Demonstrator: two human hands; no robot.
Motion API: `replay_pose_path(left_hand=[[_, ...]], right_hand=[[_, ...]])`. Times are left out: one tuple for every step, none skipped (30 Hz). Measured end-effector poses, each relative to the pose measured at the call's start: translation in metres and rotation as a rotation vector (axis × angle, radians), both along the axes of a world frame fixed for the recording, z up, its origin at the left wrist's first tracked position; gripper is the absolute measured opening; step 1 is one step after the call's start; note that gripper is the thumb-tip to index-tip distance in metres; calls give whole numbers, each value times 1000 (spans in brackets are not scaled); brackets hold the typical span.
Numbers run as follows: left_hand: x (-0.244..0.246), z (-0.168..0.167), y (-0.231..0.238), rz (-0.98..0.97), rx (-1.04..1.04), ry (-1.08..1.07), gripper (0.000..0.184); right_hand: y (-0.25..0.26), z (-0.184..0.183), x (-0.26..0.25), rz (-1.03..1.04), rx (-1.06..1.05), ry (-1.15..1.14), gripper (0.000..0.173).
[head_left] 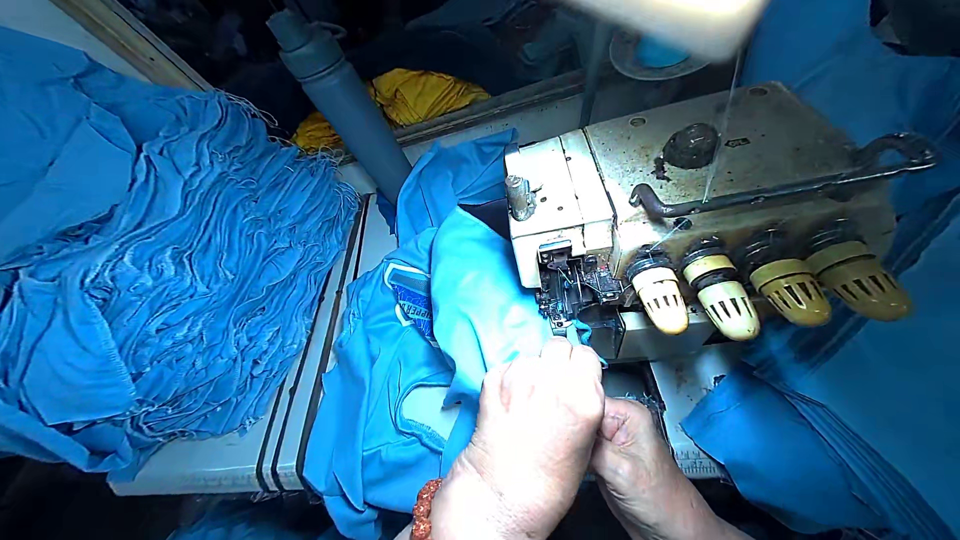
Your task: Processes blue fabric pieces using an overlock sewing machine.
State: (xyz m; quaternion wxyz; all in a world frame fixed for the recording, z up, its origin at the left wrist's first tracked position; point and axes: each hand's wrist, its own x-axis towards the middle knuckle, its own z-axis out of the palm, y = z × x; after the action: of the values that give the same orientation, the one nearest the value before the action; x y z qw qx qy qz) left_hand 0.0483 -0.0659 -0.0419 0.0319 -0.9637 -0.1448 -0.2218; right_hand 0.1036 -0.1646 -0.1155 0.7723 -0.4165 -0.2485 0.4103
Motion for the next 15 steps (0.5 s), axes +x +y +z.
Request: replay_pose_path(left_hand=[[-4, -1, 1, -26, -25, -14, 23], [-12, -1, 2, -63, -62, -31, 23], [-24, 0, 4, -92, -119, -49, 22], [-39, 2, 6, -103, -185, -51, 22], [-57, 5, 8, -72, -244, -35, 25], [-76, 7, 11, 9, -290, 7, 31], [-96, 7, 15, 130, -327, 77, 40], [-115, 5, 19, 260, -373, 170, 51], [-131, -2, 22, 379, -455, 270, 61], [-146, -13, 24, 489, -560, 365, 64], [-160, -29, 24, 570, -631, 404, 58], [-174, -50, 23, 594, -627, 359, 46], [-187, -70, 21, 600, -582, 245, 31], [-195, -80, 22, 610, -578, 134, 23], [-200, -80, 24, 620, -589, 13, 21]], right_hand=[[1, 0, -1, -14, -5, -13, 18], [1, 1, -1, -19, -12, -18, 19], [2, 1, -1, -11, -23, -20, 19], [1, 0, 0, 9, -35, -13, 19], [1, -1, 1, 28, -53, 4, 17], [2, -1, 1, 41, -67, 16, 17], [2, -2, 1, 48, -73, 21, 17], [2, -2, 1, 52, -75, 30, 17], [3, -3, 1, 48, -76, 37, 18], [3, -3, 1, 48, -77, 38, 18], [3, -3, 1, 47, -78, 33, 19], [3, -4, 1, 50, -81, 30, 19], [4, -4, 2, 56, -85, 36, 19], [4, -3, 4, 68, -93, 45, 18], [2, -2, 5, 76, -101, 57, 16]])
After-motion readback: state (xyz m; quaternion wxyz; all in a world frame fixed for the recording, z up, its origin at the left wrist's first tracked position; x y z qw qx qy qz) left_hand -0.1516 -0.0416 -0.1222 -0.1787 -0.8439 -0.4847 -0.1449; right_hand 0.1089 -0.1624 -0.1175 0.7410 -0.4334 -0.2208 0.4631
